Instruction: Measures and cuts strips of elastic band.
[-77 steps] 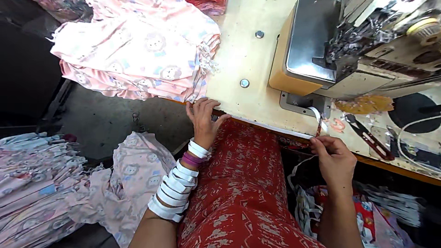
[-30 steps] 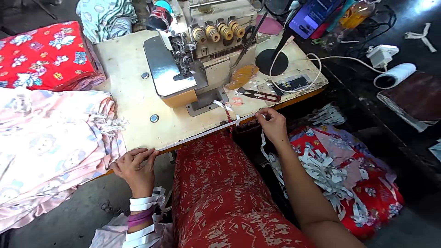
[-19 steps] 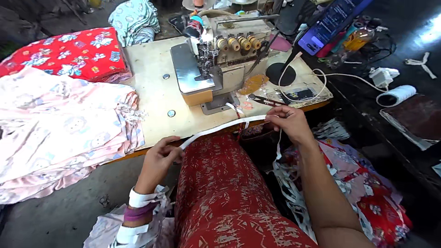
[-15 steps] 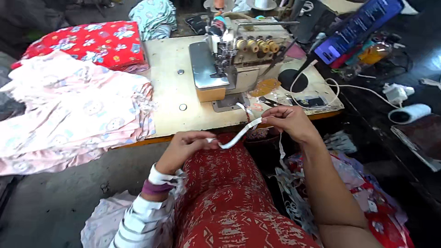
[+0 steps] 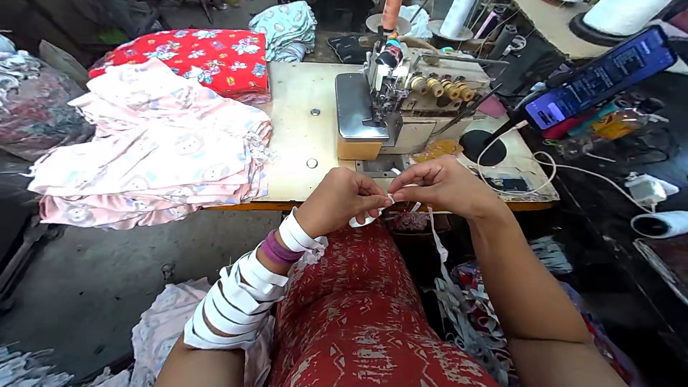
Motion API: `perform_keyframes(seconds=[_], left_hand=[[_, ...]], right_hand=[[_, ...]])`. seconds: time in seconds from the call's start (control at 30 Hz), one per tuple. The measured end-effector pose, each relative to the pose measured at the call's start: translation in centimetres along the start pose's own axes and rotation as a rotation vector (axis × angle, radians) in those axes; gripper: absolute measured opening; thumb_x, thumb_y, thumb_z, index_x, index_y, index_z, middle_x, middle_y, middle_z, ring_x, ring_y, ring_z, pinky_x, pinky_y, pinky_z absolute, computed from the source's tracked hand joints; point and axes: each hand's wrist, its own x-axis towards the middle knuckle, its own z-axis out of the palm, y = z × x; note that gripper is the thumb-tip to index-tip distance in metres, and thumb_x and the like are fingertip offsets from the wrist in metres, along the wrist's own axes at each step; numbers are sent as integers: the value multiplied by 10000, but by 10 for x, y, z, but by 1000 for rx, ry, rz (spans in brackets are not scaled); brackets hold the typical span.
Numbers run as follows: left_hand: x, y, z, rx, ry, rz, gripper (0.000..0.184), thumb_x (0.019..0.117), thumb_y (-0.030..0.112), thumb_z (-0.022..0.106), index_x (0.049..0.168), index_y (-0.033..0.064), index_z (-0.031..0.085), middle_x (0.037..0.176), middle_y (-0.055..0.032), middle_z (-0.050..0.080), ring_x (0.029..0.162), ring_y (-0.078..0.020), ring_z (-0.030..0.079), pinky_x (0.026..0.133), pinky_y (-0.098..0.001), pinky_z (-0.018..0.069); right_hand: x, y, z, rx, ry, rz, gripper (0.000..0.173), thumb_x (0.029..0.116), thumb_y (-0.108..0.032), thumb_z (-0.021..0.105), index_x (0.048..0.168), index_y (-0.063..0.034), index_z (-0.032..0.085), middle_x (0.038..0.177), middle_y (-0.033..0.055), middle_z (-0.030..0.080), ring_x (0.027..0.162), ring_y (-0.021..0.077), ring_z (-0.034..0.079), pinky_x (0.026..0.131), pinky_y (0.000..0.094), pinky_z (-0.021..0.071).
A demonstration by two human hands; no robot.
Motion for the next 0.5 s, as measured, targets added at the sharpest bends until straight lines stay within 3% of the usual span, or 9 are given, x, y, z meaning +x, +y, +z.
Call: perform_keyframes(seconds=[0.17, 0.27, 0.3, 0.37, 0.4, 0.43, 0.5], left_hand=[[5, 0, -2, 111, 50, 8, 87, 906, 102, 767, 861, 29, 756, 624, 19, 658, 496, 18, 545, 484, -148, 455], [11, -13, 0, 110, 97, 101, 95, 868, 109, 802, 846, 47, 733, 683, 20, 663, 586, -1, 590, 556, -167, 492], [13, -19, 2, 83, 106, 133, 98, 866, 100, 792, 877, 43, 713, 761, 7, 662, 672, -23, 613, 618, -181, 509], [15, -29, 4, -83, 69, 106, 167, 914, 62, 723, 1064, -1, 687, 984, -33, 692, 886, -64, 666, 798, -230, 565], [16, -33, 7, -207, 54, 51, 215, 941, 40, 685, 1148, -14, 667, 1022, -26, 711, 917, -51, 680, 837, -232, 572], [16, -36, 9, -320, 46, -5, 238, 954, 26, 658, 1189, -9, 659, 1016, -8, 725, 917, -38, 685, 852, -227, 572], [17, -43, 11, -426, 78, -75, 161, 952, 6, 654, 1107, 2, 697, 913, 16, 737, 851, -34, 693, 825, -224, 577]], right_hand=[[2, 3, -3, 43, -12, 7, 125, 847, 11, 766, 946, -65, 779, 690, -65, 707, 488, -68, 496, 456, 98, 399], [3, 8, -3, 27, 15, -24, 140, 807, 15, 793, 915, -69, 765, 688, -70, 704, 501, -69, 522, 464, 97, 417], [4, 10, -2, 36, 34, -22, 139, 806, 26, 789, 905, -68, 763, 686, -70, 704, 495, -71, 517, 461, 96, 415], [5, 14, -1, 81, 84, -6, 141, 815, 44, 774, 897, -68, 757, 670, -76, 691, 476, -73, 497, 450, 93, 410], [5, 16, 0, 102, 109, 5, 140, 819, 41, 773, 900, -72, 752, 664, -80, 686, 474, -71, 492, 449, 96, 407], [6, 19, 0, 118, 131, 10, 140, 822, 33, 772, 907, -75, 746, 664, -83, 684, 472, -69, 489, 447, 99, 402], [8, 23, 1, 121, 167, 21, 150, 825, 16, 773, 939, -74, 736, 685, -86, 685, 478, -71, 483, 447, 98, 391]])
